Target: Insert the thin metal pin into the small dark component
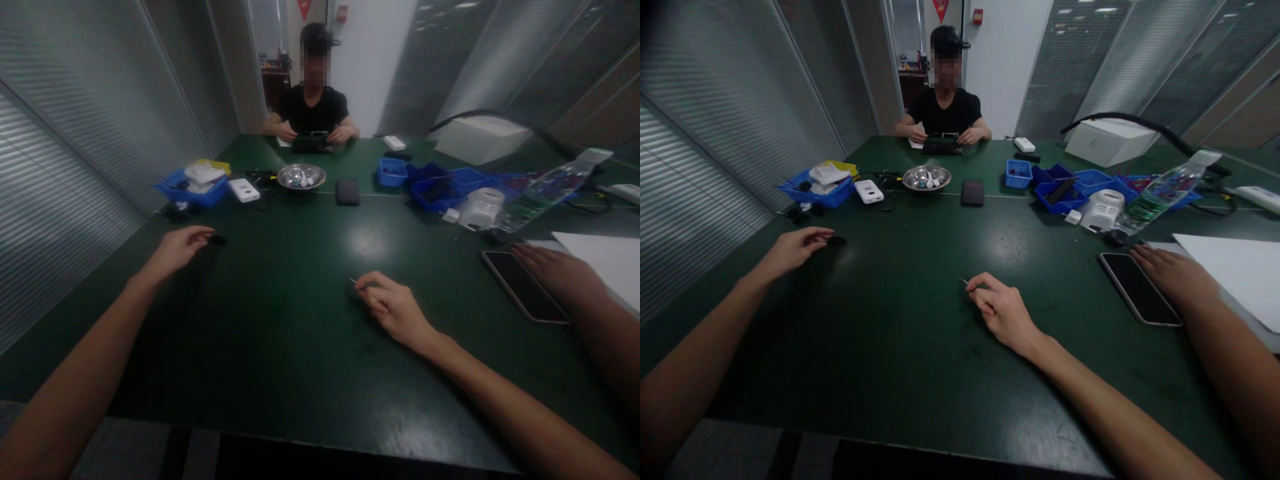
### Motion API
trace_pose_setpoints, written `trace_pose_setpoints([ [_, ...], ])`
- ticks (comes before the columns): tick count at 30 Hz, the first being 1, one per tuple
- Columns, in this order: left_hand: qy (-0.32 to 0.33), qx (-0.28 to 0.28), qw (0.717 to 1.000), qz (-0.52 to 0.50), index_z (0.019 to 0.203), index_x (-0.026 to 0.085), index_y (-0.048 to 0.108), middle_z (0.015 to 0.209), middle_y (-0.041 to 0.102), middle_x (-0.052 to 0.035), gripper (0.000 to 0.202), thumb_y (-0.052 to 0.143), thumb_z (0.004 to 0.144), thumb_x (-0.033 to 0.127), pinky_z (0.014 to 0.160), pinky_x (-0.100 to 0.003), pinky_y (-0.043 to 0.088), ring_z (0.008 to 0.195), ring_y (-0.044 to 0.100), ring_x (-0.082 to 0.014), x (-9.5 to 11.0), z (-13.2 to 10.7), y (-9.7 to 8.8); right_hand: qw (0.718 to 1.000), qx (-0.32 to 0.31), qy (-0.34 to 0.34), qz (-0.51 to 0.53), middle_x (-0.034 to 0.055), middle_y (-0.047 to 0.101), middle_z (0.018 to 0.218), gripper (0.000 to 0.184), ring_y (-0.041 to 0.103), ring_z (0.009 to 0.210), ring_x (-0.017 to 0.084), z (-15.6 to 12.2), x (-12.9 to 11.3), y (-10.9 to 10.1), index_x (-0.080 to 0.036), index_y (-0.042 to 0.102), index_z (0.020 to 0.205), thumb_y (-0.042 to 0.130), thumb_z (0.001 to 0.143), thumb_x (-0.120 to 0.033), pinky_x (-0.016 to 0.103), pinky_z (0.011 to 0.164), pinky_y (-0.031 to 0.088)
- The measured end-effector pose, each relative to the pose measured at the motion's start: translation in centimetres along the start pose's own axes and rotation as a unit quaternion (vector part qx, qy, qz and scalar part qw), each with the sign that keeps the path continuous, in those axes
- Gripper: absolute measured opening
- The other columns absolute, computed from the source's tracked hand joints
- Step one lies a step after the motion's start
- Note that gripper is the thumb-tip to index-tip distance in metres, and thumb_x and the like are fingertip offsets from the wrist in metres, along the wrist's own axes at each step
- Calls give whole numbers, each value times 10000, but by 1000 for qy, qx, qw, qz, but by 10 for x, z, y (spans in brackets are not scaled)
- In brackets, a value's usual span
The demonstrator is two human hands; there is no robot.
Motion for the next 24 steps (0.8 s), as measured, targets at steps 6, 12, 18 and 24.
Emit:
trace_pose_setpoints([
  [6,-87,8,994,72,1167,174,745,1098,754,-71,317,673,917,356,841,-309,494,925,666,-228,-32,-4,-16,1000,3,-5,7,70,669,1098,408,660,823,147,-3,0,0,-199,273,632,530,930,-93,263,672,447],
  [12,-97,81,988,93,1098,185,763,1084,764,-53,275,633,942,369,812,-293,470,909,661,-224,-26,-10,-35,1000,4,3,12,68,668,1100,415,641,758,129,-2,1,0,-196,278,633,536,945,-107,269,640,424],
  [18,-47,117,991,35,1152,219,764,1014,780,-21,337,620,953,450,779,-271,468,864,689,-198,1,-16,-36,1000,15,7,9,71,670,1107,431,591,671,106,-2,-1,-3,-196,284,632,540,976,-153,270,599,405],
  [24,-91,110,990,9,1191,219,779,1075,792,-41,357,668,917,418,755,-279,483,877,705,-215,-10,-12,-31,1000,24,17,-8,79,661,1218,436,533,580,69,1,-3,-4,-189,308,638,551,1000,-184,266,555,385],
])
Point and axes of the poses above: each hand's wrist, its own z-axis towards the middle knuckle, its own y-axis out of the palm, x = y × z, the point moved 10 cm from there along z, towards the middle knuckle
